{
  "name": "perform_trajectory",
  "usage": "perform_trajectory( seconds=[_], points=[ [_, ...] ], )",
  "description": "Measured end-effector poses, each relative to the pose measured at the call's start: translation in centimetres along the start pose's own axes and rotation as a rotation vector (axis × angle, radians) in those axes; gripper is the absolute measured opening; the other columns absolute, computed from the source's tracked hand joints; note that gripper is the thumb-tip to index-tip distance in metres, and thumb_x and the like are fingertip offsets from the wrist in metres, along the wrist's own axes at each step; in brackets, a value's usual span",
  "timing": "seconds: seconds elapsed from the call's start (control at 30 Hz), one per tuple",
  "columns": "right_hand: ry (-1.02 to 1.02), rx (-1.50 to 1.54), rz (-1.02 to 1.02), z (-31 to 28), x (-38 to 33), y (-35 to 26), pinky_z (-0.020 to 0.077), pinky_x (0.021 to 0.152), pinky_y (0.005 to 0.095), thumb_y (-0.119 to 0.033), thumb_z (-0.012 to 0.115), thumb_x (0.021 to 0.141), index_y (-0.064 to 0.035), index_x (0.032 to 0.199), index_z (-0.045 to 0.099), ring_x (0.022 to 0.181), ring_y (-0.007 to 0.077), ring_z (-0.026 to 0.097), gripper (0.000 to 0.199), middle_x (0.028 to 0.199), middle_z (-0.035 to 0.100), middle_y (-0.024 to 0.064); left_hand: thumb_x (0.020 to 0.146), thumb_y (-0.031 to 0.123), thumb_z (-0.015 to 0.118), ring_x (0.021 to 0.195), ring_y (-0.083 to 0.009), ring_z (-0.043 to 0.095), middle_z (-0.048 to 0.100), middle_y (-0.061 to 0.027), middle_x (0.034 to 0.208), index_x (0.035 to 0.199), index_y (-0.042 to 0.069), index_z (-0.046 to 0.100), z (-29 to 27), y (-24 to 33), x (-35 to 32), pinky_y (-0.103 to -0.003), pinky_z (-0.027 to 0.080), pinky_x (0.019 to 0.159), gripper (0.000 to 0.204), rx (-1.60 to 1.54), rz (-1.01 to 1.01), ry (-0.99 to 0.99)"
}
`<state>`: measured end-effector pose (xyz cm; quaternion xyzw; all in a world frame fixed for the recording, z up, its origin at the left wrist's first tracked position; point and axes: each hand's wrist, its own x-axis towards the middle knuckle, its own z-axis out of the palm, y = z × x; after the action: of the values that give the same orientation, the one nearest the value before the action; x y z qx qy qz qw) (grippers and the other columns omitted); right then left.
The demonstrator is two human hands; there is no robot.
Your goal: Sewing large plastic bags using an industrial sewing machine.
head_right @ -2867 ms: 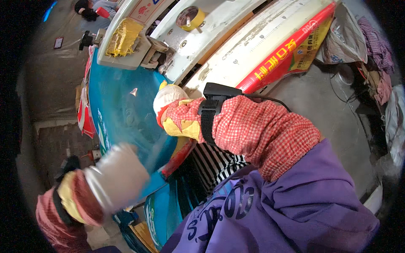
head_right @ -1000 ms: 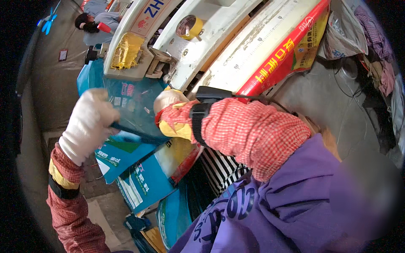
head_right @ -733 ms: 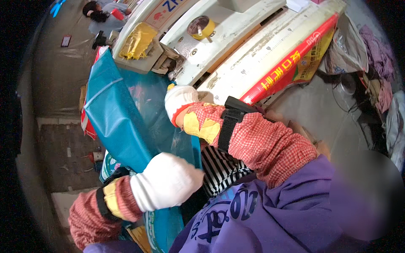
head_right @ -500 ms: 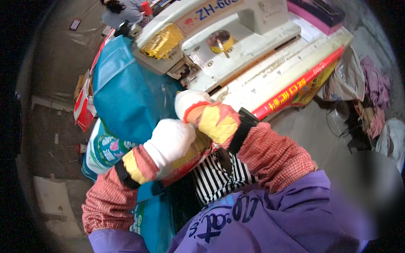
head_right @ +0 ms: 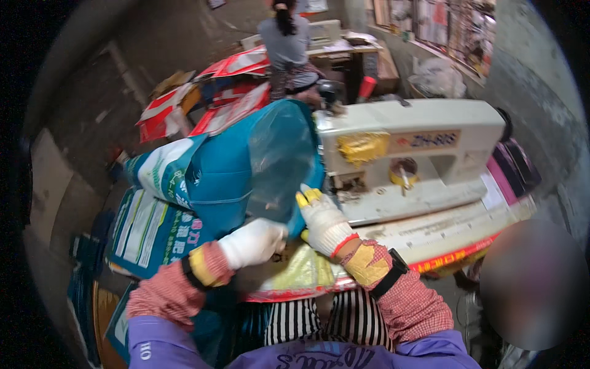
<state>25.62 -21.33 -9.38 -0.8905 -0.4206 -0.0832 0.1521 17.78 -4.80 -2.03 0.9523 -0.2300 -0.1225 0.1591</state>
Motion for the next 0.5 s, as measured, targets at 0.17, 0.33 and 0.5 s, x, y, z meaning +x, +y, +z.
perform_trajectory(
  seconds=[0.17, 0.33, 0.5],
  points=[
    [-0.263, -0.157, 0.086, 3.1, 4.9, -0.6, 0.0350, 0.099, 0.0354, -0.012, 0.052, 0.080, -0.0080, 0.110, 0.059, 0.115, 0.0216, 0.050, 0.031, 0.118, 0.058, 0.0082, 0.070, 0.014, 0.058, 0.074, -0.0269, 0.061, 0.059, -0.0062, 0.069, 0.075, 0.010, 0.058, -9.5, 8.5, -10.8, -0.044, 0.048, 0.070, 0.007, 0.828, -0.058, -0.225],
    [-0.225, 0.240, 0.241, -2.5, 4.8, -9.0, 0.0474, 0.080, 0.0394, -0.027, 0.054, 0.082, -0.0101, 0.106, 0.063, 0.091, 0.0360, 0.060, 0.030, 0.097, 0.063, 0.0196, 0.061, 0.003, 0.064, 0.104, -0.0297, 0.054, 0.055, -0.0146, 0.114, 0.086, 0.003, 0.059, -13.7, 4.1, -14.2, -0.043, 0.042, 0.092, 0.025, 0.972, 0.239, 0.892],
    [-0.010, 0.572, 0.305, -6.2, 0.8, -9.3, 0.0456, 0.068, 0.0408, -0.037, 0.062, 0.080, -0.0041, 0.083, 0.062, 0.076, 0.0329, 0.061, 0.033, 0.081, 0.063, 0.0169, 0.064, 0.028, 0.079, 0.121, -0.0364, 0.042, 0.041, -0.0228, 0.132, 0.131, 0.001, 0.037, -9.7, -4.0, -16.8, -0.038, 0.034, 0.101, 0.083, 0.382, 0.008, 0.748]
  ],
)
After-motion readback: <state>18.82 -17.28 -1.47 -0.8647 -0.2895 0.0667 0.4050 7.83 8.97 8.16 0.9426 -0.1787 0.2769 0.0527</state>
